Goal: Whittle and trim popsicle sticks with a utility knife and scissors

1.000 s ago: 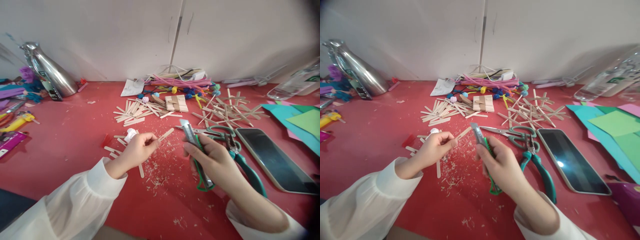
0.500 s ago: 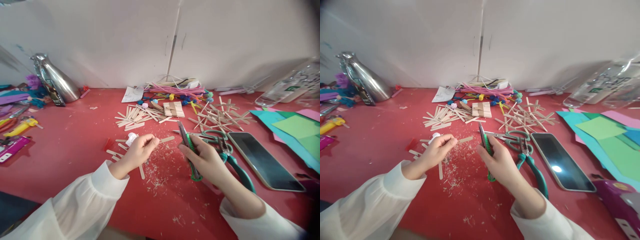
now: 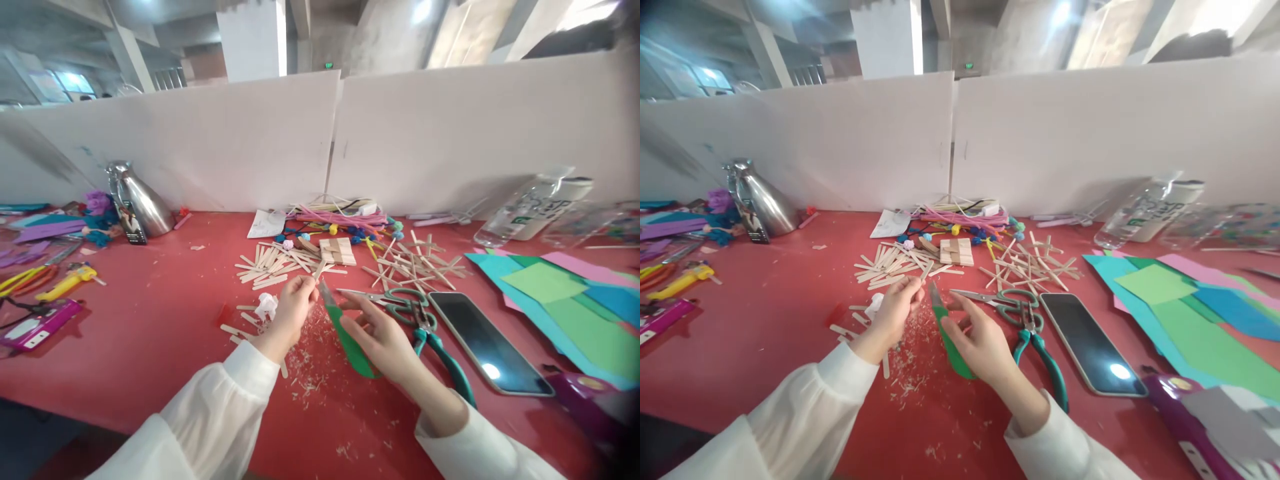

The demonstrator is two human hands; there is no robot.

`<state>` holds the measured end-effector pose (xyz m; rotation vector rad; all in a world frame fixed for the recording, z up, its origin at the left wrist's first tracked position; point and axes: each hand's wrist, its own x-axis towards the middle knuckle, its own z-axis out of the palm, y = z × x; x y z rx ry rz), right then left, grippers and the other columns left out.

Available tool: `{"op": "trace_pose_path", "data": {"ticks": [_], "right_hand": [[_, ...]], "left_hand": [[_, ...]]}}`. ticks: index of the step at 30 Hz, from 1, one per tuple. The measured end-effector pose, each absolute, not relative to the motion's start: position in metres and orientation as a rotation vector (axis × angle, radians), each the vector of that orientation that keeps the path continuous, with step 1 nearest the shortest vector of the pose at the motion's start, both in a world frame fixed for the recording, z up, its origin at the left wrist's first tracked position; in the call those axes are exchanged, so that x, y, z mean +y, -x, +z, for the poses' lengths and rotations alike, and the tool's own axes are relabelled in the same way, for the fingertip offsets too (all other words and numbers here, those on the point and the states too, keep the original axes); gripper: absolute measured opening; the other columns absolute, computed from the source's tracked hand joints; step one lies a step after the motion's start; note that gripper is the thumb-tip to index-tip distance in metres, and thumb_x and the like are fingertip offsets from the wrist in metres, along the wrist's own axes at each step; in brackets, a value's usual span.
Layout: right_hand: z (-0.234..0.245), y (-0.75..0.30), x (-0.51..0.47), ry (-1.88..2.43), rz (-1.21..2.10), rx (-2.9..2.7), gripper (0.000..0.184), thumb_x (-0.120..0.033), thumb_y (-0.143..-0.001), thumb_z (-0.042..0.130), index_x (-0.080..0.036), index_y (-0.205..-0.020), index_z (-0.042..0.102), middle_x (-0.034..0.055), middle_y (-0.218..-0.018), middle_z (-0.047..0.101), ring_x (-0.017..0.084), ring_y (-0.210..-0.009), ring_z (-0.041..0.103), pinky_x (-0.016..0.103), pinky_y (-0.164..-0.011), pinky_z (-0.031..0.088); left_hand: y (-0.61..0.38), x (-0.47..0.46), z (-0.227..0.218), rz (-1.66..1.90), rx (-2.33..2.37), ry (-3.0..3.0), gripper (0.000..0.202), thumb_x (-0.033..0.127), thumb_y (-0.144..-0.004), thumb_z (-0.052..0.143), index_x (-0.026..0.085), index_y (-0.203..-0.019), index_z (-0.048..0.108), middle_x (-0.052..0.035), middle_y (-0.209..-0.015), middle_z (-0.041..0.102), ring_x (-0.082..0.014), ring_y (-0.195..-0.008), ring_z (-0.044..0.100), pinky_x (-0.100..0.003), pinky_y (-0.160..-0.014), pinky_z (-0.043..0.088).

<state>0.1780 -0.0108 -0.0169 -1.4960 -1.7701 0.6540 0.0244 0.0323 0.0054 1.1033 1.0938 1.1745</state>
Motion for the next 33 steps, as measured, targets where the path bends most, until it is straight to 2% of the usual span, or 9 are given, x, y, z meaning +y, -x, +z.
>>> {"op": "trace_pose_path", "data": {"ticks": [3, 6, 9, 13, 15, 19, 21, 27, 33], "right_hand": [[-0.008, -0.195, -0.006, 1.67, 0.432, -1.682, 0.038, -0.044, -0.081, 0.041, -0.022, -0.109, 0.055, 0.0047, -0.097, 0.066, 0.014, -0.068, 0.061, 0.025, -0.06, 0.048], [0.001, -0.226, 0.003, 1.88, 0.22, -1.521, 0.039, -0.042, -0.078, 0.041, -0.019, -0.106, 0.056, 0.0084, -0.092, 0.066, 0.021, -0.072, 0.061, 0.034, -0.065, 0.047], [0.002, -0.259, 0.013, 2.045, 0.11, -1.436, 0.037, -0.037, -0.076, 0.039, -0.018, -0.101, 0.059, 0.012, -0.096, 0.065, 0.027, -0.085, 0.059, 0.038, -0.07, 0.045], [-0.01, -0.282, 0.021, 2.177, 0.215, -1.534, 0.028, -0.029, -0.072, 0.042, -0.019, -0.085, 0.064, 0.0075, -0.074, 0.067, 0.022, -0.067, 0.063, 0.031, -0.06, 0.046], [-0.015, -0.283, 0.02, 2.232, 0.238, -1.578, 0.03, -0.03, -0.074, 0.041, -0.018, -0.09, 0.064, 0.0086, -0.079, 0.067, 0.022, -0.068, 0.064, 0.031, -0.061, 0.047], [-0.015, -0.273, 0.008, 2.314, 0.203, -1.636, 0.046, -0.046, -0.078, 0.039, -0.015, -0.106, 0.057, 0.0153, -0.098, 0.064, 0.031, -0.09, 0.061, 0.038, -0.065, 0.047], [-0.013, -0.267, 0.002, 2.335, 0.203, -1.691, 0.05, -0.047, -0.079, 0.039, -0.014, -0.114, 0.053, 0.0158, -0.098, 0.063, 0.032, -0.085, 0.063, 0.04, -0.062, 0.047], [-0.009, -0.25, -0.002, 2.372, 0.08, -1.933, 0.034, -0.019, -0.082, 0.035, -0.014, -0.111, 0.051, 0.0149, -0.098, 0.062, 0.028, -0.089, 0.063, 0.035, -0.062, 0.048], [-0.003, -0.225, -0.009, 2.148, 0.214, -2.0, 0.042, -0.021, -0.077, 0.042, -0.018, -0.119, 0.048, 0.01, -0.111, 0.062, 0.024, -0.087, 0.065, 0.031, -0.057, 0.049]], "left_hand": [[-0.024, 0.027, 0.001, 1.153, 1.09, -1.073, 0.03, 0.036, -0.075, 0.051, 0.017, -0.058, 0.035, 0.0069, -0.051, 0.033, -0.0036, -0.041, 0.026, -0.017, -0.041, 0.019], [-0.019, 0.024, -0.003, 1.126, 1.093, -1.033, 0.032, 0.039, -0.074, 0.052, 0.018, -0.061, 0.033, 0.0081, -0.052, 0.029, -0.0032, -0.041, 0.023, -0.017, -0.041, 0.017], [-0.013, 0.027, -0.007, 1.094, 1.095, -0.993, 0.032, 0.041, -0.076, 0.05, 0.019, -0.063, 0.03, 0.0093, -0.051, 0.025, -0.0032, -0.04, 0.018, -0.017, -0.04, 0.014], [-0.008, 0.032, -0.014, 1.02, 1.077, -0.969, 0.03, 0.038, -0.077, 0.047, 0.019, -0.062, 0.028, 0.009, -0.05, 0.026, -0.0034, -0.039, 0.017, -0.017, -0.039, 0.012], [-0.005, 0.032, -0.017, 0.984, 1.061, -0.963, 0.022, 0.031, -0.076, 0.046, 0.019, -0.063, 0.032, 0.0088, -0.049, 0.027, -0.0039, -0.039, 0.017, -0.018, -0.039, 0.012], [0.0, 0.03, -0.016, 0.962, 1.049, -0.963, 0.011, 0.023, -0.074, 0.045, 0.019, -0.068, 0.037, 0.0079, -0.053, 0.033, -0.0042, -0.041, 0.022, -0.017, -0.041, 0.018], [0.0, 0.028, -0.014, 0.948, 1.059, -0.978, 0.01, 0.026, -0.077, 0.046, 0.019, -0.073, 0.04, 0.0067, -0.058, 0.039, -0.0043, -0.042, 0.026, -0.017, -0.041, 0.02], [-0.003, 0.025, -0.008, 0.897, 1.136, -1.223, 0.022, 0.039, -0.083, 0.046, 0.017, -0.084, 0.047, -0.0007, -0.07, 0.056, -0.0072, -0.048, 0.037, -0.019, -0.045, 0.029], [0.0, 0.026, -0.01, 0.845, 1.129, -1.333, 0.023, 0.04, -0.082, 0.049, 0.017, -0.081, 0.049, -0.0027, -0.069, 0.062, -0.0079, -0.047, 0.039, -0.02, -0.046, 0.03]]}}
